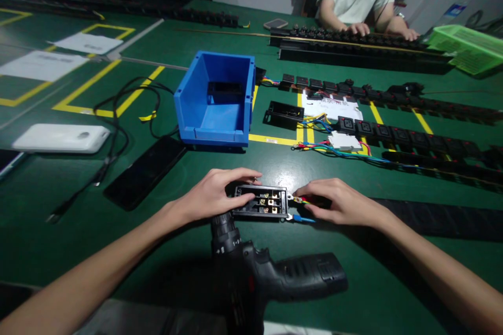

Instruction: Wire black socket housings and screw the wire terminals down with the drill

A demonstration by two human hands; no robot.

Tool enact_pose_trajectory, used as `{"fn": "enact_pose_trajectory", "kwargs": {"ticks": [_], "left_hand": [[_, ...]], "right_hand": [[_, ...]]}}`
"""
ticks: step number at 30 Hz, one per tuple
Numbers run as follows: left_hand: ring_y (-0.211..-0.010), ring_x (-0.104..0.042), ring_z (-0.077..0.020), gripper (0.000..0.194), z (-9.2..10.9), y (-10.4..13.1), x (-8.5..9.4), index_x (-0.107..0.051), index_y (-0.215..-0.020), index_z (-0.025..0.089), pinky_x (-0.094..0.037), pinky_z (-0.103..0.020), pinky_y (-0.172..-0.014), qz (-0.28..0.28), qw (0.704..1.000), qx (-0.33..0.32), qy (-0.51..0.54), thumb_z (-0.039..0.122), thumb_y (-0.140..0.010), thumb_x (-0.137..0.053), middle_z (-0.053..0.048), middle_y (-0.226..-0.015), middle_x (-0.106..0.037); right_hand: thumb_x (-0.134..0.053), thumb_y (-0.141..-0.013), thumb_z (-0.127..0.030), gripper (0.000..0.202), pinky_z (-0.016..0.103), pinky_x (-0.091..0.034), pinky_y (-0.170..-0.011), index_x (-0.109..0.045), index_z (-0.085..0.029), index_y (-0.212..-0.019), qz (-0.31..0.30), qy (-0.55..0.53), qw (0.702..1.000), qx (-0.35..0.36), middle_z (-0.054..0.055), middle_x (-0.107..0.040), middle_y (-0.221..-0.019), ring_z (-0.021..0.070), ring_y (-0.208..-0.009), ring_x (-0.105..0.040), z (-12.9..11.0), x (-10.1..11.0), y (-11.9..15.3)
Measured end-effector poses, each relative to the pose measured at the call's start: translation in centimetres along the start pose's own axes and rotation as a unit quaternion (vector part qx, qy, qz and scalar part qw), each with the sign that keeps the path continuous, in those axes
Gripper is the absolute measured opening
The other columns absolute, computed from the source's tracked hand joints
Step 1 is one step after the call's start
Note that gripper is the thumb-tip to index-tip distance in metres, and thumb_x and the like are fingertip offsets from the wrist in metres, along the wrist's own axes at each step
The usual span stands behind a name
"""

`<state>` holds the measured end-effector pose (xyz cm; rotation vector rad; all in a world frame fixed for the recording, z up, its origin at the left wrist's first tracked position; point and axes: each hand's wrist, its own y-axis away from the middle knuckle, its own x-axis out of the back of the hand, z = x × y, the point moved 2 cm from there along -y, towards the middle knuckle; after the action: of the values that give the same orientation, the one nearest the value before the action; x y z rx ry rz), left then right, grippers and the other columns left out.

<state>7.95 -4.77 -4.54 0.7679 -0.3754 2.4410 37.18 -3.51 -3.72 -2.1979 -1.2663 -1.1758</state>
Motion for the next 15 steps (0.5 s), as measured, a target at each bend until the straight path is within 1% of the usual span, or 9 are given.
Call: {"fn": "enact_pose_trajectory", "kwargs": {"ticks": [6,11,15], "left_hand": [[-0.107,-0.066,-0.0166,0.042,-0.21,0.0,-0.06,-0.055,-0.128,0.023,-0.052,-0.029,-0.096,-0.003,1.0,0.004,0.001,0.031,-0.087,-0.063,-0.002,-0.117,-0.069],[-0.107,-0.066,-0.0172,0.042,-0.3,0.1,-0.25,-0.056,-0.127,0.023,-0.052,-0.03,-0.097,-0.013,1.0,0.007,0.008,0.032,-0.087,-0.063,-0.002,-0.118,-0.068],[-0.106,-0.066,-0.0179,0.041,-0.3,0.16,-0.26,-0.056,-0.127,0.023,-0.052,-0.031,-0.096,-0.012,1.0,0.003,0.006,0.033,-0.087,-0.062,-0.003,-0.117,-0.069]], "right_hand": [[-0.048,-0.097,-0.034,0.026,0.022,-0.04,-0.077,-0.057,-0.023,-0.118,0.008,-0.004,1.0,0.001,0.001,-0.064,-0.1,0.0096,-0.086,-0.058,-0.09,0.1,-0.1],[-0.046,-0.098,-0.034,0.027,0.023,-0.04,-0.076,-0.056,-0.022,-0.119,0.016,0.017,1.0,-0.006,0.002,-0.064,-0.098,0.0106,-0.085,-0.059,-0.14,-0.1,-0.13],[-0.044,-0.098,-0.034,0.031,0.024,-0.041,-0.077,-0.052,-0.023,-0.125,0.014,0.042,0.999,-0.015,0.003,-0.064,-0.099,0.0125,-0.085,-0.059,-0.28,-0.21,-0.13]]}}
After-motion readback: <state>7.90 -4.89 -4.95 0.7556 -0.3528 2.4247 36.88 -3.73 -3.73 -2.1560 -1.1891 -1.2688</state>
